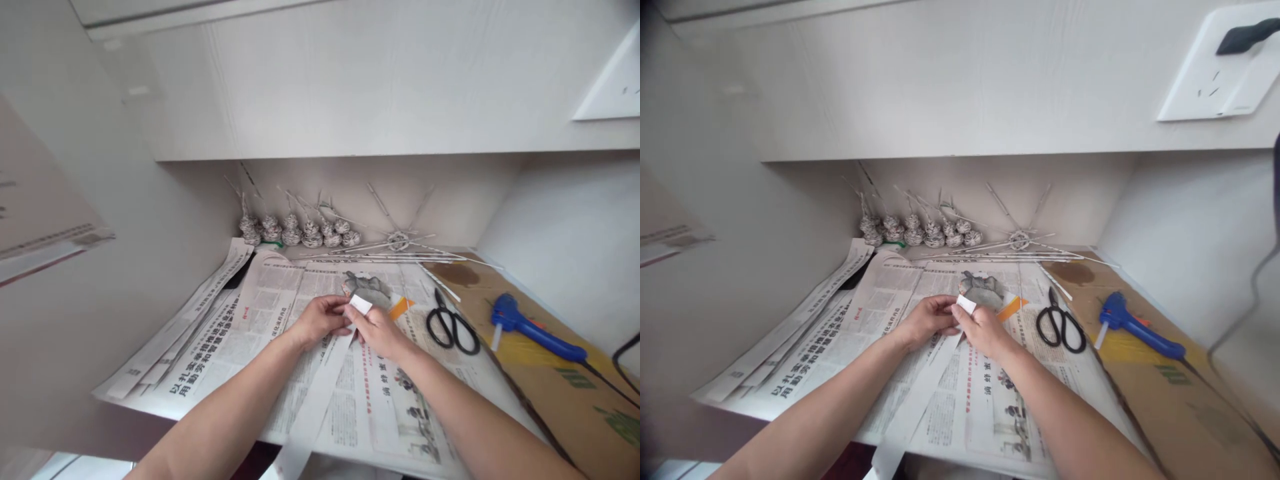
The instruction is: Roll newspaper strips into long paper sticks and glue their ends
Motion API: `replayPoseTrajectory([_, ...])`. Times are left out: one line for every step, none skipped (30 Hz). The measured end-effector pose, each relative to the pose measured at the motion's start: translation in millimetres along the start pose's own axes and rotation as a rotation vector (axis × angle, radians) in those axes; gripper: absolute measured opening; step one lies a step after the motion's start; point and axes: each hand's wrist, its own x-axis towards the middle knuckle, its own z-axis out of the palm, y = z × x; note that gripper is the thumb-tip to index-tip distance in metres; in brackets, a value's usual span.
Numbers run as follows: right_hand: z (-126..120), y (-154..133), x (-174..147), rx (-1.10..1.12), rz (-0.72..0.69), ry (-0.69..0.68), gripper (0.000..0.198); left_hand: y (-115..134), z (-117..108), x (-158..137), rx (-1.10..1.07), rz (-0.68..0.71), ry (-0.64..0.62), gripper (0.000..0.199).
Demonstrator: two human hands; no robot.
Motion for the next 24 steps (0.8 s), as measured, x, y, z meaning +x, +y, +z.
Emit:
replayPoseTrajectory([0, -1, -1, -0.020, -0.024, 0.014, 0.039, 0, 0, 1, -0.011, -0.010, 0.001, 0.053])
replayPoseTrajectory([-1, -1, -2, -0.038, -0.048, 0.033, 0.035, 0, -1, 1, -0.019, -0.020, -0.003, 0.052])
replayPoseTrajectory([-2, -2, -2, -0.062, -0.073, 0.060, 0.032, 0, -1, 1, -0.022, -0.026, -0.013, 0.051])
replayPoseTrajectory([-3, -2, -3, -0.095, -0.096, 0.096, 0.030, 0, -1, 0, -0.019, -0.029, -0.031, 0.051])
replayPoseTrajectory([-5, -2, -3, -0.138, -0.118, 0.135, 0.030, 1, -2, 0, -0.012, -0.035, -0.053, 0.050])
replayPoseTrajectory([-6, -3, -3, -0.188, -0.140, 0.174, 0.031, 2, -2, -2, -0.006, -0.045, -0.073, 0.049])
replayPoseTrajectory([-7, -3, -3, -0.241, -0.162, 0.210, 0.033, 3, -1, -3, -0.004, -0.056, -0.089, 0.049])
replayPoseTrajectory([-8, -4, -3, -0.291, -0.180, 0.234, 0.035, 5, -1, -4, -0.010, -0.069, -0.101, 0.050])
replayPoseTrajectory([-7, -6, -4, -0.326, -0.197, 0.248, 0.035, 7, -1, -6, -0.023, -0.081, -0.117, 0.052])
replayPoseTrajectory([-6, -8, -4, -0.341, -0.214, 0.249, 0.035, 8, 0, -7, -0.040, -0.089, -0.139, 0.055])
replayPoseTrajectory([-5, -10, -5, -0.341, -0.233, 0.235, 0.033, 10, 1, -8, -0.060, -0.090, -0.163, 0.058])
replayPoseTrajectory([-4, -13, -5, -0.331, -0.256, 0.208, 0.030, 10, 2, -9, -0.080, -0.086, -0.182, 0.061])
replayPoseTrajectory([-2, -15, -6, -0.320, -0.282, 0.170, 0.028, 11, 2, -10, -0.094, -0.082, -0.194, 0.061])
replayPoseTrajectory([-2, -17, -6, -0.316, -0.308, 0.133, 0.029, 10, 3, -10, -0.100, -0.081, -0.203, 0.059])
replayPoseTrajectory([-3, -18, -7, -0.323, -0.326, 0.113, 0.032, 10, 3, -9, -0.100, -0.087, -0.209, 0.054])
replayPoseTrajectory([-4, -18, -6, -0.344, -0.334, 0.119, 0.036, 9, 3, -9, -0.098, -0.096, -0.211, 0.047])
replayPoseTrajectory([-7, -18, -6, -0.380, -0.331, 0.152, 0.040, 8, 2, -8, -0.095, -0.106, -0.210, 0.040])
replayPoseTrajectory([-11, -16, -5, -0.433, -0.315, 0.210, 0.041, 7, 2, -6, -0.095, -0.114, -0.202, 0.036])
replayPoseTrajectory([-15, -14, -3, -0.503, -0.287, 0.279, 0.039, 6, 0, -5, -0.100, -0.118, -0.182, 0.033])
replayPoseTrajectory([-20, -10, -1, -0.588, -0.252, 0.335, 0.033, 6, -1, -3, -0.111, -0.115, -0.151, 0.032])
replayPoseTrajectory([-24, -6, 1, -0.680, -0.215, 0.358, 0.030, 6, -2, -2, -0.124, -0.109, -0.113, 0.032])
replayPoseTrajectory([-27, -2, 3, -0.767, -0.181, 0.348, 0.032, 6, -3, 0, -0.136, -0.103, -0.078, 0.031])
replayPoseTrajectory([-30, 2, 5, -0.838, -0.155, 0.315, 0.036, 7, -4, 1, -0.144, -0.101, -0.050, 0.031])
replayPoseTrajectory([-31, 5, 7, -0.889, -0.135, 0.276, 0.038, 7, -4, 1, -0.147, -0.101, -0.031, 0.031])
